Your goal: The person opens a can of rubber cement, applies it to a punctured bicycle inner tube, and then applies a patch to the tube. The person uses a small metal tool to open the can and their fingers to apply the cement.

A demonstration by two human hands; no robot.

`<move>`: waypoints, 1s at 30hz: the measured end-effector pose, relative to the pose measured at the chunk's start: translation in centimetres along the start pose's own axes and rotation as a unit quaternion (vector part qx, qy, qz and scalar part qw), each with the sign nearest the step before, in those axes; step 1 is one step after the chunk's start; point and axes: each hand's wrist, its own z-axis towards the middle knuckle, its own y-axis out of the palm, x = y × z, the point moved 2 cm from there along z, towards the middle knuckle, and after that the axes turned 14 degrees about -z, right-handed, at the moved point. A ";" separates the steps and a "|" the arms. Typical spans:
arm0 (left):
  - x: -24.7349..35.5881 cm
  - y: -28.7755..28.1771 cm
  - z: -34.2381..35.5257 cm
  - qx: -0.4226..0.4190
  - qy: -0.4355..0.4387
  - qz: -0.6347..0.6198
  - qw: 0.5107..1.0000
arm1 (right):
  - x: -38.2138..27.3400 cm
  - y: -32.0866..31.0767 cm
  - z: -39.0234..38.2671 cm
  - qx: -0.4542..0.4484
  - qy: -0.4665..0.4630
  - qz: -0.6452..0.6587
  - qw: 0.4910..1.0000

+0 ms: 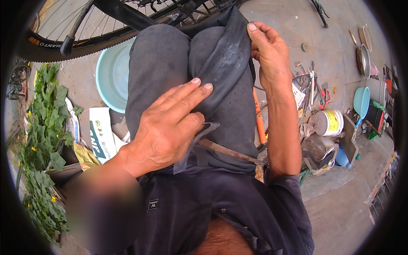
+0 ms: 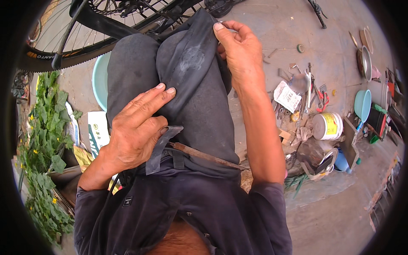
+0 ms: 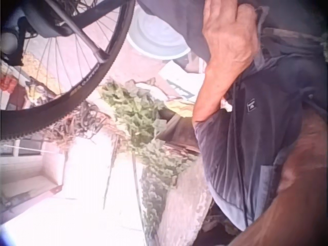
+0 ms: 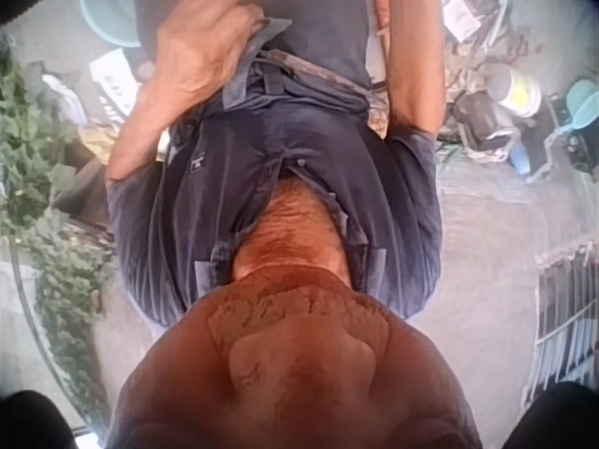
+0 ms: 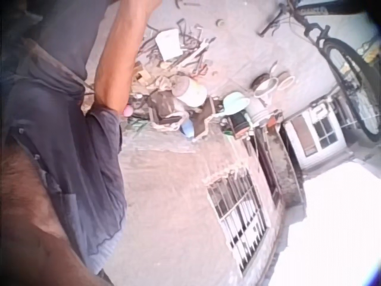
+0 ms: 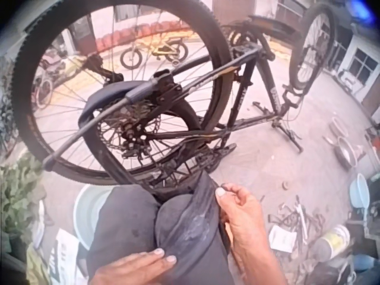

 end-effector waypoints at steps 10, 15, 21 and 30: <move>0.6 -0.3 0.0 0.023 0.002 -0.021 1.000 | 0.0 -2.8 -3.5 0.031 0.008 -0.046 0.998; 1.1 -0.6 0.0 0.028 0.011 -0.031 0.999 | 0.1 -4.6 -7.6 0.071 0.008 0.002 0.997; 2.6 -1.0 0.1 0.067 0.023 -0.067 0.995 | -2.1 -5.1 -13.6 0.090 -0.097 -0.033 0.991; 2.4 -1.2 -1.5 0.135 -0.197 -0.361 0.902 | -5.7 -0.6 -18.4 0.024 -0.509 -0.307 0.803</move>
